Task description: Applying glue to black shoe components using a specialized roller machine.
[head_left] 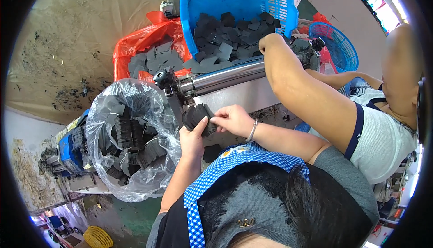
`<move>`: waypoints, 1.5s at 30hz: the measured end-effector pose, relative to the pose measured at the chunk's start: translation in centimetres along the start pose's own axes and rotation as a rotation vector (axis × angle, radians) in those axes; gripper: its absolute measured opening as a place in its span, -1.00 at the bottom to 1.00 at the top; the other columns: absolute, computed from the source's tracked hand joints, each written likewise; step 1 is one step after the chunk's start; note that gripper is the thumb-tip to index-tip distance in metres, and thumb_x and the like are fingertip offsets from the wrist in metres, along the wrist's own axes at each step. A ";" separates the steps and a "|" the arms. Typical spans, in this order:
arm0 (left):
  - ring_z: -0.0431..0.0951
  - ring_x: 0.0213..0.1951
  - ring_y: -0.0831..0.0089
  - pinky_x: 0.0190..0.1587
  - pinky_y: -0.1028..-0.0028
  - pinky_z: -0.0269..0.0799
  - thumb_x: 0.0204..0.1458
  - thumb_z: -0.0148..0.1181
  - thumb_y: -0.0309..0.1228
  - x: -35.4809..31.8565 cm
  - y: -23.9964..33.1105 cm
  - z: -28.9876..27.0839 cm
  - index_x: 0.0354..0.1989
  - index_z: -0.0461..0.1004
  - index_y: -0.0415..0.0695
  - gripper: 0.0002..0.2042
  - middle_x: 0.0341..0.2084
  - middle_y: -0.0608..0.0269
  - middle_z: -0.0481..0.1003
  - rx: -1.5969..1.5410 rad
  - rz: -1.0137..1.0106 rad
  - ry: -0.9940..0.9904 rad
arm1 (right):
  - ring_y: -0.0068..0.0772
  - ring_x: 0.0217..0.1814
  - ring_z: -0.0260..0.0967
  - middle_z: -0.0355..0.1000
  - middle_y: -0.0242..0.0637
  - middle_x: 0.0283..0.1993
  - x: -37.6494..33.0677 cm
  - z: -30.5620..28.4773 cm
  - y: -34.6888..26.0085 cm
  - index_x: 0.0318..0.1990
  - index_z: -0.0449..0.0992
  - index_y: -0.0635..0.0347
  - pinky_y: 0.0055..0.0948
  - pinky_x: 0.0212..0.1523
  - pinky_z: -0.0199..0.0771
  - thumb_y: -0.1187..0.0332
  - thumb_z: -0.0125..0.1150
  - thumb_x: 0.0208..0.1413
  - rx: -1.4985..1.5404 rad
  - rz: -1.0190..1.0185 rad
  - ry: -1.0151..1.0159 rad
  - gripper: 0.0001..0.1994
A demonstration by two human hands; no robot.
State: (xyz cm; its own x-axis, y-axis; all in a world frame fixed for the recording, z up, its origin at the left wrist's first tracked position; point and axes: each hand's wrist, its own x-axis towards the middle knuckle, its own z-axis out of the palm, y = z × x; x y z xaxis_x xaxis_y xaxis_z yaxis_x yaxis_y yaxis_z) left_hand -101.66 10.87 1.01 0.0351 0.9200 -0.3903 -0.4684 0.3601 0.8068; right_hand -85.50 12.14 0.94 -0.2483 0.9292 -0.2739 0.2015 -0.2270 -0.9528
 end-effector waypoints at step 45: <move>0.46 -0.51 0.60 -0.47 0.57 0.44 -0.04 0.21 -0.50 0.5 0.4 1.2 -0.32 0.48 -0.24 -0.88 -0.50 0.32 0.48 0.089 0.053 -0.075 | -0.44 -0.41 0.51 0.50 -0.17 -0.42 0.5 -2.1 -0.3 -0.29 0.48 0.41 -0.53 -0.44 0.48 0.36 0.04 0.10 -0.031 0.100 -0.038 -0.77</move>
State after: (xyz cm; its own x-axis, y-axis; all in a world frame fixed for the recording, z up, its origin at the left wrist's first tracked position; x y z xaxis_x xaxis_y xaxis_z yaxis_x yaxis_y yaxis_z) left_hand -100.74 11.64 1.65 0.0798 0.9458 -0.3147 -0.3913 0.3201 0.8628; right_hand -83.74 13.32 1.36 -0.2606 0.8905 -0.3729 0.2560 -0.3087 -0.9161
